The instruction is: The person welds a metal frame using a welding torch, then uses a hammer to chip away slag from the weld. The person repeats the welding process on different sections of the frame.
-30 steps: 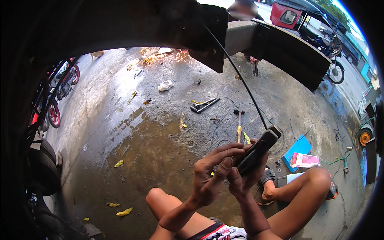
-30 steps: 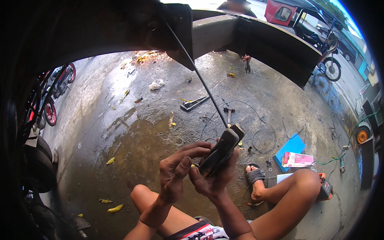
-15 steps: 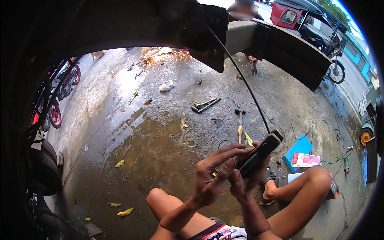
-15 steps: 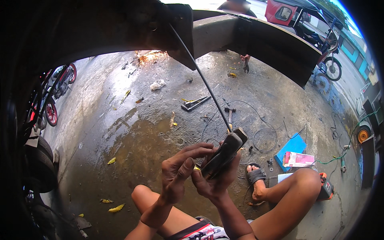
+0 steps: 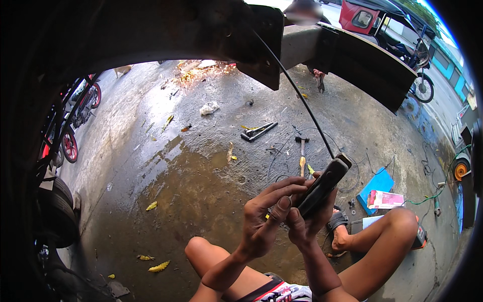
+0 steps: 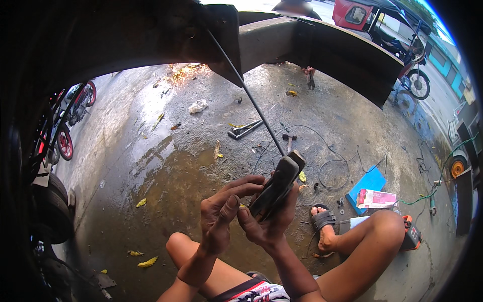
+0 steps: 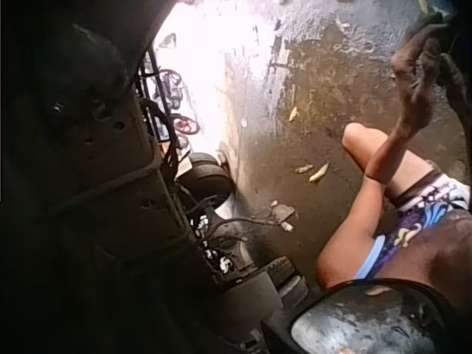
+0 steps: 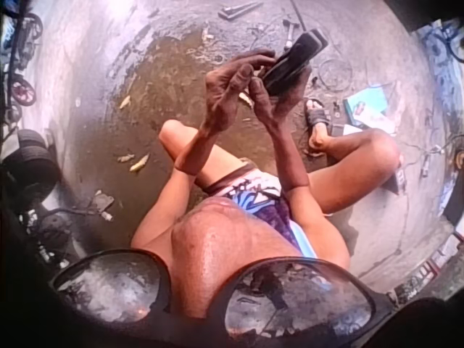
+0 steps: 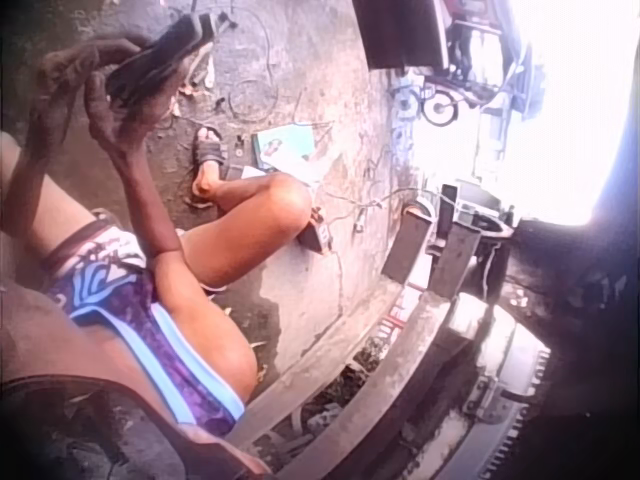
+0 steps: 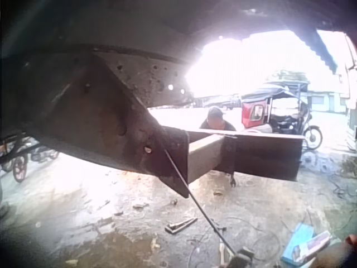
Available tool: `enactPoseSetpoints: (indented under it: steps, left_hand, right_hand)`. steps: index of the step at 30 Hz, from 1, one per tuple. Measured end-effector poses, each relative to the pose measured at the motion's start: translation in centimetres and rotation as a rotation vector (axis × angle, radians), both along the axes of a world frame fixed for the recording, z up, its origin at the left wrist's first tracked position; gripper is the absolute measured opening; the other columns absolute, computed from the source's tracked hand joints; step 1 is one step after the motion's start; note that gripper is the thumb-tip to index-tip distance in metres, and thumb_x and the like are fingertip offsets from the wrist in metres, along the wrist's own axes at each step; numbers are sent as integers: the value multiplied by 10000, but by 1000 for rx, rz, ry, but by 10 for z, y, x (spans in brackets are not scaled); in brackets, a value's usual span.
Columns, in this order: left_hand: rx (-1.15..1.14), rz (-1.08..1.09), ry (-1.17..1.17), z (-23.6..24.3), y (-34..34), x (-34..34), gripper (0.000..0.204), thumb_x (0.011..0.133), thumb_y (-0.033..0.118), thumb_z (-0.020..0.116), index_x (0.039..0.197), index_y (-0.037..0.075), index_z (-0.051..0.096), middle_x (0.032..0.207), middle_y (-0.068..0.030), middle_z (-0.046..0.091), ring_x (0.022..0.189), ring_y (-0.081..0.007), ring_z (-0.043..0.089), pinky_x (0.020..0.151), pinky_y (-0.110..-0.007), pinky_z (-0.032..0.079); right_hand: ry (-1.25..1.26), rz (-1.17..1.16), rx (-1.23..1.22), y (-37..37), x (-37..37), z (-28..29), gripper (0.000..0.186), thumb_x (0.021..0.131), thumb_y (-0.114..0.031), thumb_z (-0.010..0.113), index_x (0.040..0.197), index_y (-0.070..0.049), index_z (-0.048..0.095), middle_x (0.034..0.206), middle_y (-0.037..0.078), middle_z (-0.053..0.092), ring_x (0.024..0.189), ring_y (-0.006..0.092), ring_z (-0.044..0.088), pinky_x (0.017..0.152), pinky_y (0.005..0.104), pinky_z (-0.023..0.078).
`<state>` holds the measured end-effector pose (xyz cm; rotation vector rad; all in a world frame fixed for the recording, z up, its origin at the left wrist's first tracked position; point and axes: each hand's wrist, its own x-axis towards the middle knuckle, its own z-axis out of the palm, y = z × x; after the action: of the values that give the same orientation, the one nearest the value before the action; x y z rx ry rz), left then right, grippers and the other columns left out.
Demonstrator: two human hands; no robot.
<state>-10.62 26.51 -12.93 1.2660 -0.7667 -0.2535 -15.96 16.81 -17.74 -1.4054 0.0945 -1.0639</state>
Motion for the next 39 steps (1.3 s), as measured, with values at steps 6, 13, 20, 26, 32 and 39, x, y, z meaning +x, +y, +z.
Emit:
enactPoseSetpoints:
  steps: [6,13,20,26,32,39]
  left_hand:
    - [11,2,-30,0,-1,1,482,1019,359,475,1149,-56,684,1237,-226,641,1170,-292,609,1029,-416,439]
    - [-63,-44,85,-4,0,0,422,1021,318,511,1202,-35,657,1264,-208,630,1199,-280,596,1029,-396,444]
    - [-86,-47,113,-8,0,3,492,1048,373,443,1209,-43,651,1269,-220,624,1233,-290,570,1067,-399,404]
    - [-48,-81,95,-9,2,3,517,1038,386,459,1202,-66,648,1239,-226,645,1194,-300,602,1035,-410,444]
    - [-39,-83,78,-9,1,3,614,1046,441,415,1192,-113,637,1229,-253,637,1149,-302,622,999,-421,485]
    - [-79,-75,117,-7,0,4,579,1049,408,425,1196,-113,631,1224,-236,645,1151,-303,622,1022,-421,469]
  right_hand:
    - [-83,146,305,0,-2,20,863,775,-382,824,1355,26,332,988,48,520,727,84,547,609,210,458]
    - [21,10,59,0,-9,21,855,760,-379,827,1329,15,324,977,62,508,752,102,541,656,233,464]
    - [69,-127,-250,-6,-10,-11,833,776,-316,831,1324,9,295,946,38,489,715,69,504,652,214,422]
    - [24,-121,-228,-4,-6,-14,874,773,-347,835,1354,15,292,934,29,500,694,60,504,642,201,418]
    - [25,-130,-235,-3,-3,-10,880,766,-341,845,1364,2,298,995,34,508,736,61,512,656,203,427]
    - [11,-92,-199,-2,4,-14,905,754,-308,864,1374,-5,279,1046,43,502,792,75,521,679,215,444]
